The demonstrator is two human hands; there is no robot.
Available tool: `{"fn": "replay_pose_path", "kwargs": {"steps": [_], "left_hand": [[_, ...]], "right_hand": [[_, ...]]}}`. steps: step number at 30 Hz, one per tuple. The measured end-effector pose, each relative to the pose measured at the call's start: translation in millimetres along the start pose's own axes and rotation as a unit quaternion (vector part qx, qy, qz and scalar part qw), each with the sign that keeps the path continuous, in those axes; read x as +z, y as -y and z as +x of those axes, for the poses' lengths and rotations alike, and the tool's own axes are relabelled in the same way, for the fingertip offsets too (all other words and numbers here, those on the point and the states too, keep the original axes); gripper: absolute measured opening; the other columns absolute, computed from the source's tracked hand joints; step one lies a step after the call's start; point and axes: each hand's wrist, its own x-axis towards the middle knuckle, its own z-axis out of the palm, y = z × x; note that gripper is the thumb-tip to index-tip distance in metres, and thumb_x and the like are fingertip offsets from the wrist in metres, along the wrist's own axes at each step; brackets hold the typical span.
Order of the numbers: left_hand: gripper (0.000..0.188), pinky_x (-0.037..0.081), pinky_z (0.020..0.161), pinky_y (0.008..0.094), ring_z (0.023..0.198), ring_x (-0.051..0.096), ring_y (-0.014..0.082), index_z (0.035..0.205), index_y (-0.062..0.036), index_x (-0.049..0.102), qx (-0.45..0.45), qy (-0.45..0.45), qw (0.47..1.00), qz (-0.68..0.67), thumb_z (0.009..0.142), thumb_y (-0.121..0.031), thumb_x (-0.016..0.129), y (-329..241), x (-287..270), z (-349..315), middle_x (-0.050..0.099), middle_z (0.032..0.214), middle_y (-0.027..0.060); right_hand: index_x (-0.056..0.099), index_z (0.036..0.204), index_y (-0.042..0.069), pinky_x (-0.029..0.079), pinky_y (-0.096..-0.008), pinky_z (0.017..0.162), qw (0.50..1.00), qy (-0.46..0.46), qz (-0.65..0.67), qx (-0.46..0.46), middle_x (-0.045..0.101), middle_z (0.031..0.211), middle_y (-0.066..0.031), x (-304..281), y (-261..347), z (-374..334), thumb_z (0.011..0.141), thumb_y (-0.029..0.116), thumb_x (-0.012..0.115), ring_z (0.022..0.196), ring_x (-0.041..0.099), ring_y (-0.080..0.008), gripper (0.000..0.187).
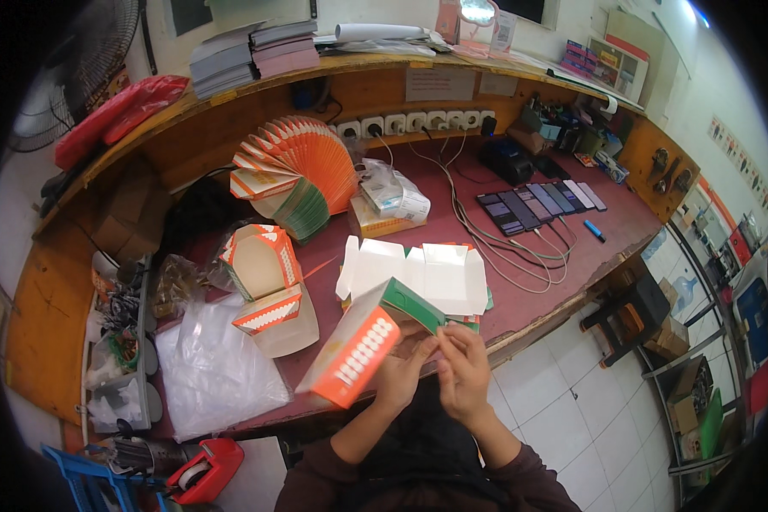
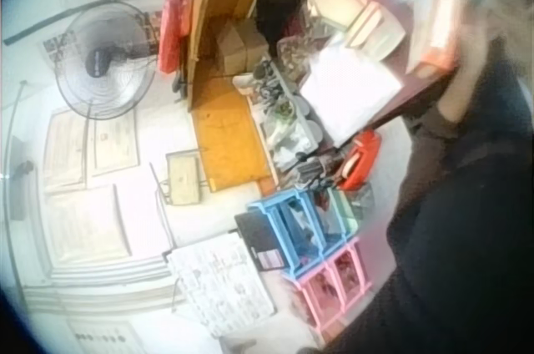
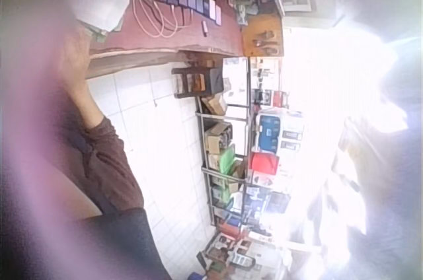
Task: The person folds and assembles flat paper takeout boxes into finished containers. They pick up each flat piece, fold the sides and tabs, and secure the box shape, then place the completed box into a stack on the table.
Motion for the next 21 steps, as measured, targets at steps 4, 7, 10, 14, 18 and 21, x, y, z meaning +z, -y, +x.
{"fn": "replay_pose_path", "kwargs": {"steps": [4,7,10,14,18,21], "left_hand": [[0.016,0.049,0.077,0.0239,0.091,0.059,0.0137,0.102,0.0004,0.064,0.125,0.0,0.965,0.231,0.087,-0.005,0.062,-1,-13,8,0.06,0.099,0.0069],[0.01,0.051,0.065,0.0273,0.078,0.061,0.0169,0.088,-0.0005,0.066,0.139,0.077,0.877,0.453,0.082,-0.008,0.065,-4,-33,-3,0.06,0.082,0.0071],[0.011,0.05,0.062,0.032,0.073,0.061,0.0206,0.084,-0.0038,0.064,0.191,0.223,0.714,0.636,0.08,-0.014,0.066,-3,-35,-28,0.059,0.076,0.0061],[0.014,0.049,0.059,0.0353,0.07,0.059,0.0213,0.084,-0.0068,0.062,0.207,0.364,0.656,0.628,0.079,-0.02,0.066,-23,-21,-44,0.057,0.074,0.0042],[0.022,0.045,0.054,0.0321,0.062,0.055,0.0194,0.074,-0.0076,0.062,0.354,0.202,0.727,0.552,0.069,-0.024,0.076,-77,-36,-28,0.056,0.07,0.0023],[0.028,0.041,0.05,0.0308,0.055,0.052,0.0181,0.066,-0.0078,0.061,0.301,0.162,0.829,0.444,0.064,-0.027,0.08,-81,-42,-12,0.054,0.062,0.0015]], "right_hand": [[0.065,0.102,0.002,0.033,-0.0469,0.098,0.982,0.127,-0.132,-0.042,0.052,0.116,-0.0143,-13,4,9,0.079,0.024,0.064,0.111,0.045,-0.0349,0.031],[0.062,0.107,0.007,0.036,-0.0464,0.095,0.985,0.123,-0.114,-0.037,0.051,0.117,-0.0123,-33,-5,21,0.071,0.027,0.073,0.111,0.046,-0.0341,0.042],[0.061,0.108,0.009,0.043,-0.0409,0.085,0.992,0.123,-0.02,0.017,0.052,0.117,-0.0116,-32,-15,27,0.064,0.029,0.079,0.102,0.052,-0.0309,0.052],[0.066,0.098,0.007,0.049,-0.0334,0.064,0.97,0.171,0.017,0.171,0.063,0.086,-0.0071,-16,-26,19,0.062,0.03,0.082,0.073,0.061,-0.0249,0.045],[0.069,0.084,0.007,0.048,-0.0332,0.058,0.925,0.217,0.097,0.295,0.062,0.067,-0.0055,-19,-31,-6,0.063,0.03,0.082,0.061,0.06,-0.0241,0.033],[0.068,0.079,0.006,0.046,-0.0322,0.053,0.936,0.269,0.209,0.085,0.061,0.068,-0.0077,-14,-24,-30,0.064,0.031,0.081,0.058,0.059,-0.0225,0.031]]}}
